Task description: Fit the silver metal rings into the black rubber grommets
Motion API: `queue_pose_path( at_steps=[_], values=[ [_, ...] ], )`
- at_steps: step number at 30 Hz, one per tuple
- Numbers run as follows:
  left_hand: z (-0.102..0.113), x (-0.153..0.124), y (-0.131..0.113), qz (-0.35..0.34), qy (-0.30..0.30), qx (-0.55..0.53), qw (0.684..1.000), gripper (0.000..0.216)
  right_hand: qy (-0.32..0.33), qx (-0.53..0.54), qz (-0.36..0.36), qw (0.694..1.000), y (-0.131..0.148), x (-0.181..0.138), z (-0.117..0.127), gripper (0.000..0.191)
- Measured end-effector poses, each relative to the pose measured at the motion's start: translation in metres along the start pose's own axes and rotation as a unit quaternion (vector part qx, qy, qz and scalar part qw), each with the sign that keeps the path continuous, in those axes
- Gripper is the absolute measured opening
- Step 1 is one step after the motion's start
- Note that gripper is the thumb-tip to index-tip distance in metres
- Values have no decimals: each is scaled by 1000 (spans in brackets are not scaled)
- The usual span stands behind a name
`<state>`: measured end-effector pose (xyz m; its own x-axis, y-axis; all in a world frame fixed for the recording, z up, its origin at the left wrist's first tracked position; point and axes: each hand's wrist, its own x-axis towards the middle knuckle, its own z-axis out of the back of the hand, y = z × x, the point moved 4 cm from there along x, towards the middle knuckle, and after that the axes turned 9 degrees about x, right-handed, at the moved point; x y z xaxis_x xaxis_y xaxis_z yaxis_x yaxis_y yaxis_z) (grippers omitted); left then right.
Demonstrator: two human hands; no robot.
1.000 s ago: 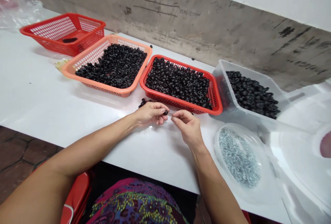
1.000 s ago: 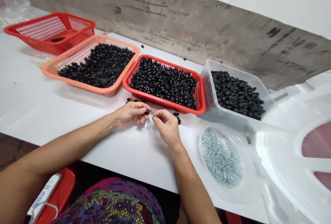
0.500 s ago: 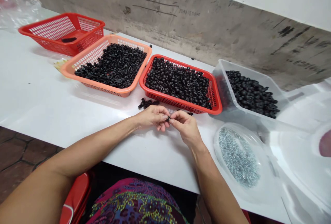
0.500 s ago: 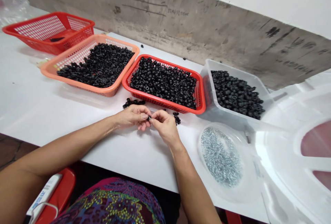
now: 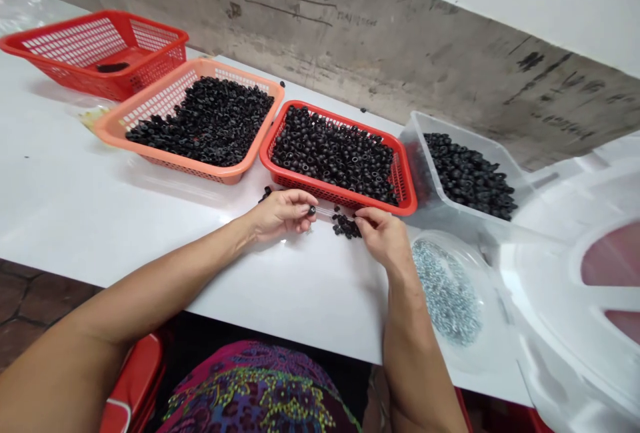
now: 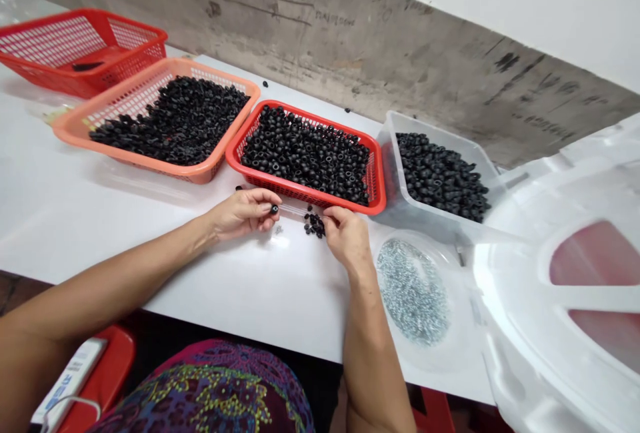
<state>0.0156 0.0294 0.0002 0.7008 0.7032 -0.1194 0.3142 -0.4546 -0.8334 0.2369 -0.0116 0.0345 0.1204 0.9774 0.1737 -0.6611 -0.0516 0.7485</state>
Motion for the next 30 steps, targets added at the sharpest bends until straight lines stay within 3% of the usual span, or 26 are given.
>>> queue_pose_path(
  at_steps=[2, 5, 11, 19, 22, 25, 27, 30],
  values=[
    [1, 0, -2, -5, -1, -11, 1000, 35, 24, -109, 34, 993, -1, -1, -3, 18],
    [2, 1, -1, -2, -2, -7, 1000, 33, 68, -190, 69, 977, 2, -3, -13, 18],
    [3, 1, 2, 17, -8, 7, 1000, 30, 97, -231, 113, 961, 10, -10, -26, 12],
    [2, 2, 4, 24, -7, 31, 999, 28, 112, -250, 84, 958, 9, -9, -46, 16],
    [2, 2, 6, 24, -5, 35, 999, 29, 76, -186, 83, 976, 9, -9, -45, 15],
    [1, 2, 7, 28, -3, 36, 999, 30, 36, -16, 69, 997, 11, -9, -38, 9],
    [0, 1, 7, 32, -3, 35, 999, 30, 40, 116, 35, 992, 14, -10, -35, 7],
    [-2, 1, 7, 33, -3, 34, 999, 31, 76, 280, -37, 956, 20, -13, -35, 12]
  ],
)
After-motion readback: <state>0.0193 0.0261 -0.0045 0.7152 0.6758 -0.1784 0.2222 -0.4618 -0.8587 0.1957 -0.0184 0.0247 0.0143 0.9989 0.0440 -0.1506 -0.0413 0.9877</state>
